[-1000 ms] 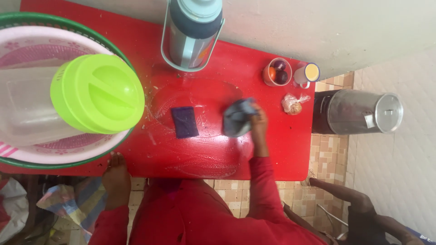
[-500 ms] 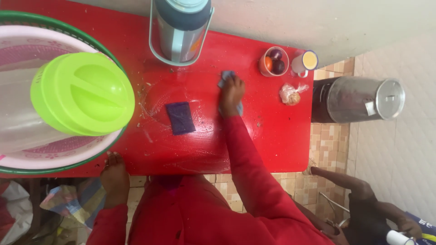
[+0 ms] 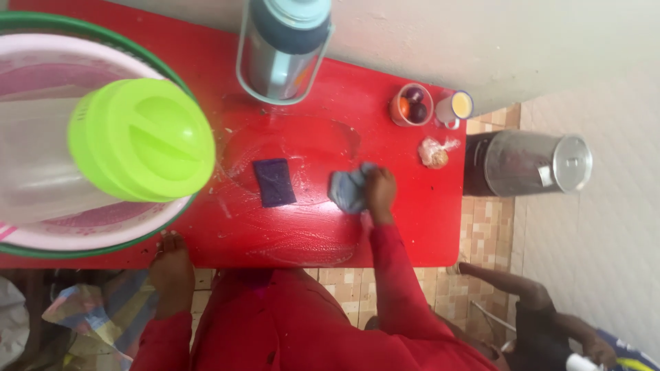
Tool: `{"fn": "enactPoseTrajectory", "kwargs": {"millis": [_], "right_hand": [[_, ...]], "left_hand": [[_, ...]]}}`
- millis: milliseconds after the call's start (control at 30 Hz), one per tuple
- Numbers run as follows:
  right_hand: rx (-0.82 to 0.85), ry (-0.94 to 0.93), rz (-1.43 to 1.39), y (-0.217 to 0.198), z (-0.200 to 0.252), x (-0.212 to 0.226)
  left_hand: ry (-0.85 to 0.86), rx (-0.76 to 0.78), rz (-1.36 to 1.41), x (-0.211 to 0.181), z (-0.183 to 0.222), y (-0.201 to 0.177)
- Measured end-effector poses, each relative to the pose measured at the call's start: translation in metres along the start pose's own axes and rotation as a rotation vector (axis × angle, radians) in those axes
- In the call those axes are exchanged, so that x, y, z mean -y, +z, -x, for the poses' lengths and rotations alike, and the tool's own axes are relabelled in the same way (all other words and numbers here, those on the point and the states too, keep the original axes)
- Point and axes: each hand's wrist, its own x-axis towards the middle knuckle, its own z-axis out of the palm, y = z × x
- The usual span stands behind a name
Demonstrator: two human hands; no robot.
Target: Wipe down a table surface with a cloth and move objects to clean the entire area
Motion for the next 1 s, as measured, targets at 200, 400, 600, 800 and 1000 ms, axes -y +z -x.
{"fn": "enactPoseTrajectory", "kwargs": {"millis": [200, 400, 600, 800, 1000], "right_hand": [[0.560, 0.400, 0.462, -0.007, 0.042, -0.120], [0.038, 0.263, 0.210, 0.030, 0.014, -0.044], [-0.159, 0.797, -0.720, 0.075, -0.055, 0.071], [-0.120, 0.216, -0.033, 0.106, -0.102, 0.074], [0.003, 0.385, -0.407, 0.078, -0.126, 0.138]], "left_hand": [[0.015, -0.068, 0.031, -0.001, 0.001, 0.002], [0.021, -0.073, -0.032, -0.002, 0.002, 0.000], [0.016, -0.160, -0.057, -0.003, 0.003, 0.004], [0.036, -0.189, -0.067, 0.000, 0.002, -0.004], [0.003, -0.085, -0.118, -0.005, -0.005, -0.006]]}}
